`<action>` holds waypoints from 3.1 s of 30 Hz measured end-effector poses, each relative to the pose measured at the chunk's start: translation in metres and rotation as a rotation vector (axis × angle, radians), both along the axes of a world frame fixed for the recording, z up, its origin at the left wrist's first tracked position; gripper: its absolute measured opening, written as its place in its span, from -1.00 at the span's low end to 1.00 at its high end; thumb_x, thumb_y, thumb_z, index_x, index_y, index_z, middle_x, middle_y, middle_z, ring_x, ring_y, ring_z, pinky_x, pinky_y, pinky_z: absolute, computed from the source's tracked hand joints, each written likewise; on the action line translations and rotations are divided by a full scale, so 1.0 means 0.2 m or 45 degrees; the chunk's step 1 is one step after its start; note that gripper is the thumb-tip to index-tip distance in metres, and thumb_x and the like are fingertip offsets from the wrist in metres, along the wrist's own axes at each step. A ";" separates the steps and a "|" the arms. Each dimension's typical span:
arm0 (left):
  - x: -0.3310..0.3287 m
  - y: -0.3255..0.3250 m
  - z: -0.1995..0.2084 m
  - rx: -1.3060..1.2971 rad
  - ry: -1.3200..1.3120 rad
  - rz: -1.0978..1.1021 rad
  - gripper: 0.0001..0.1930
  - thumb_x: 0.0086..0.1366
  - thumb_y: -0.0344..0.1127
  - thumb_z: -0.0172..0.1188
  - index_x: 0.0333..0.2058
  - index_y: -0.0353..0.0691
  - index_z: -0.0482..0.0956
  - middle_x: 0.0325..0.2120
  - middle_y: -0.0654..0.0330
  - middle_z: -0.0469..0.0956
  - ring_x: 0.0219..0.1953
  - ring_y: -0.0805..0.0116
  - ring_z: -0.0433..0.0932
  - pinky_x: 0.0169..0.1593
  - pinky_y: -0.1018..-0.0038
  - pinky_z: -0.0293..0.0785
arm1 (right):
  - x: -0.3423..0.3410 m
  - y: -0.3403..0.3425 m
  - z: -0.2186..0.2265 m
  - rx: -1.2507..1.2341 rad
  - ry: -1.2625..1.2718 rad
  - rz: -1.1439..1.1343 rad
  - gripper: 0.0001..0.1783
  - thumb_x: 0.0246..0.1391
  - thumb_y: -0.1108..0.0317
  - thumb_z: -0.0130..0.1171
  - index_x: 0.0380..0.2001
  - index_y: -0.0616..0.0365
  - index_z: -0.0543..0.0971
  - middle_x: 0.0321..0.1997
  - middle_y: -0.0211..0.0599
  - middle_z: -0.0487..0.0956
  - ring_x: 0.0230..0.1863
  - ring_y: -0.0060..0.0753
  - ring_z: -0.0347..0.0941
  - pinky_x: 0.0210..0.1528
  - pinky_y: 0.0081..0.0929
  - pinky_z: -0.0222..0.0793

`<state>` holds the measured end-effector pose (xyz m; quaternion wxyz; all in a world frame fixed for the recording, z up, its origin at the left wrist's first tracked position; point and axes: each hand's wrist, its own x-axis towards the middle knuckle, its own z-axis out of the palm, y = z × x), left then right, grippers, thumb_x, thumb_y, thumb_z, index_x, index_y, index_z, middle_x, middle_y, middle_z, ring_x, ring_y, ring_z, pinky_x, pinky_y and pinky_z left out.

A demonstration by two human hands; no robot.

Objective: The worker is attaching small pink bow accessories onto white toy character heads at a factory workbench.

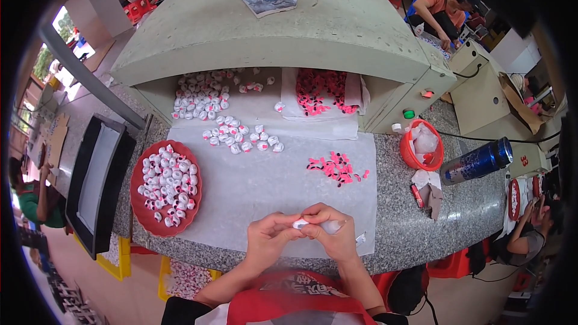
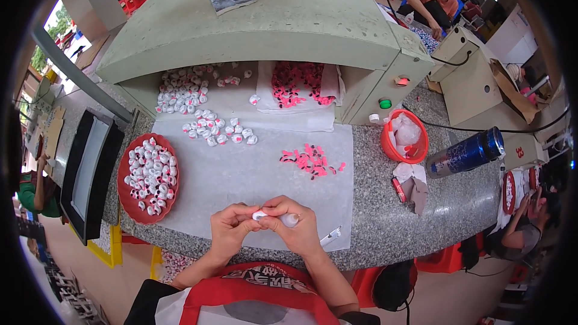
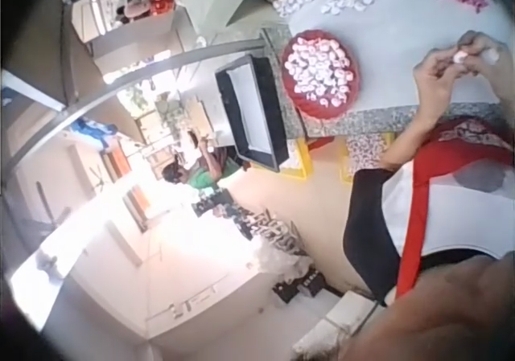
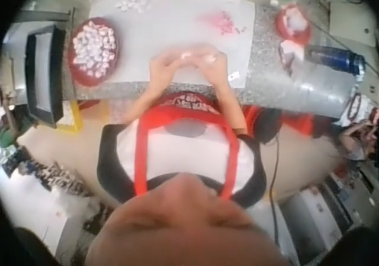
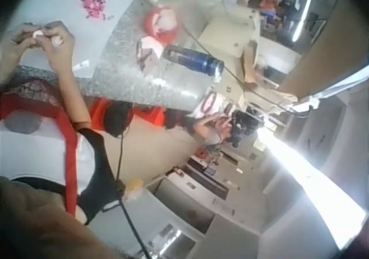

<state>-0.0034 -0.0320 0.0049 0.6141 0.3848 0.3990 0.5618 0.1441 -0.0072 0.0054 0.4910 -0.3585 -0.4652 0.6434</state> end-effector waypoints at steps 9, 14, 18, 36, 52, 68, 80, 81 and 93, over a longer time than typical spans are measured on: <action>-0.02 0.02 0.01 0.098 -0.023 -0.076 -0.77 0.03 -0.66 0.11 -0.27 -0.40 0.45 -0.43 0.08 0.49 -0.40 0.40 0.52 -0.35 0.59 0.47 | -0.02 -0.04 0.09 -0.057 0.053 -0.141 -0.83 -0.21 0.64 0.20 -0.44 0.29 0.49 -0.33 -0.22 0.47 -0.38 -0.56 0.43 -0.36 -0.67 0.38; -0.02 0.02 0.03 0.089 -0.120 -0.130 -0.74 0.03 -0.68 0.09 -0.24 -0.41 0.46 -0.40 0.11 0.48 -0.34 0.41 0.50 -0.28 0.57 0.46 | 0.02 -0.02 0.09 0.169 -0.138 -0.068 -0.82 -0.22 0.63 0.20 -0.43 0.27 0.50 -0.33 -0.23 0.48 -0.40 -0.56 0.44 -0.37 -0.67 0.39; 0.01 0.00 0.04 0.051 -0.077 -0.058 -0.76 0.02 -0.66 0.11 -0.27 -0.39 0.44 -0.43 0.06 0.49 -0.39 0.39 0.51 -0.35 0.59 0.47 | 0.03 -0.02 0.07 0.110 -0.095 -0.032 -0.81 -0.22 0.63 0.21 -0.43 0.27 0.51 -0.32 -0.23 0.48 -0.40 -0.55 0.44 -0.40 -0.66 0.39; -0.02 0.04 0.10 0.063 -0.049 -0.067 -0.71 0.06 -0.70 0.02 -0.19 -0.40 0.44 -0.18 -0.01 0.42 -0.12 0.27 0.43 -0.02 0.43 0.39 | -0.04 -0.05 0.08 0.082 -0.156 -0.190 -0.76 -0.21 0.70 0.09 -0.37 0.28 0.46 -0.13 -0.16 0.39 -0.42 -0.56 0.44 -0.46 -0.73 0.39; -0.12 0.04 0.03 0.114 0.199 0.072 -0.73 0.02 -0.71 0.06 -0.26 -0.38 0.49 -0.21 0.04 0.45 -0.17 0.38 0.45 -0.14 0.57 0.41 | -0.10 0.00 -0.07 0.097 -0.219 -0.145 -0.80 -0.17 0.66 0.09 -0.38 0.27 0.47 -0.18 -0.23 0.41 -0.41 -0.58 0.43 -0.46 -0.72 0.35; -0.26 0.69 -0.31 0.630 1.857 0.551 -0.86 -0.04 -0.53 0.15 -0.43 -0.26 0.49 -0.38 0.17 0.44 -0.38 0.17 0.46 -0.37 0.45 0.43 | -0.06 -0.07 -0.04 0.076 -0.511 -0.225 -0.65 -0.18 0.65 0.09 -0.25 0.19 0.35 -0.32 -0.30 0.41 -0.41 -0.59 0.38 -0.39 -0.70 0.30; -0.17 0.33 0.07 -0.352 -0.426 -0.061 -0.73 0.02 -0.58 0.14 -0.24 -0.30 0.45 -0.41 0.21 0.47 -0.27 0.32 0.50 -0.22 0.55 0.47 | 0.00 0.01 0.14 -0.006 -0.179 -0.372 -0.66 -0.19 0.67 0.02 -0.24 0.25 0.33 -0.34 -0.26 0.40 -0.34 -0.53 0.37 -0.29 -0.60 0.33; -0.15 0.30 0.09 -0.408 -0.624 -0.117 -0.69 0.02 -0.61 0.12 -0.19 -0.32 0.43 -0.41 0.21 0.47 -0.25 0.31 0.50 -0.20 0.55 0.47 | 0.01 0.01 0.18 -0.086 -0.169 -0.395 -0.67 -0.20 0.65 0.03 -0.25 0.26 0.35 -0.34 -0.25 0.41 -0.34 -0.52 0.37 -0.29 -0.59 0.33; 0.00 0.19 0.14 0.304 0.184 0.115 -0.71 0.00 -0.72 0.08 -0.23 -0.44 0.45 -0.20 0.04 0.36 -0.15 0.31 0.44 -0.09 0.49 0.45 | 0.04 -0.11 0.23 0.825 -0.787 -0.639 -0.70 -0.34 0.51 0.21 -0.39 0.32 0.48 -0.51 -0.15 0.53 -0.59 -0.40 0.48 -0.53 -0.61 0.36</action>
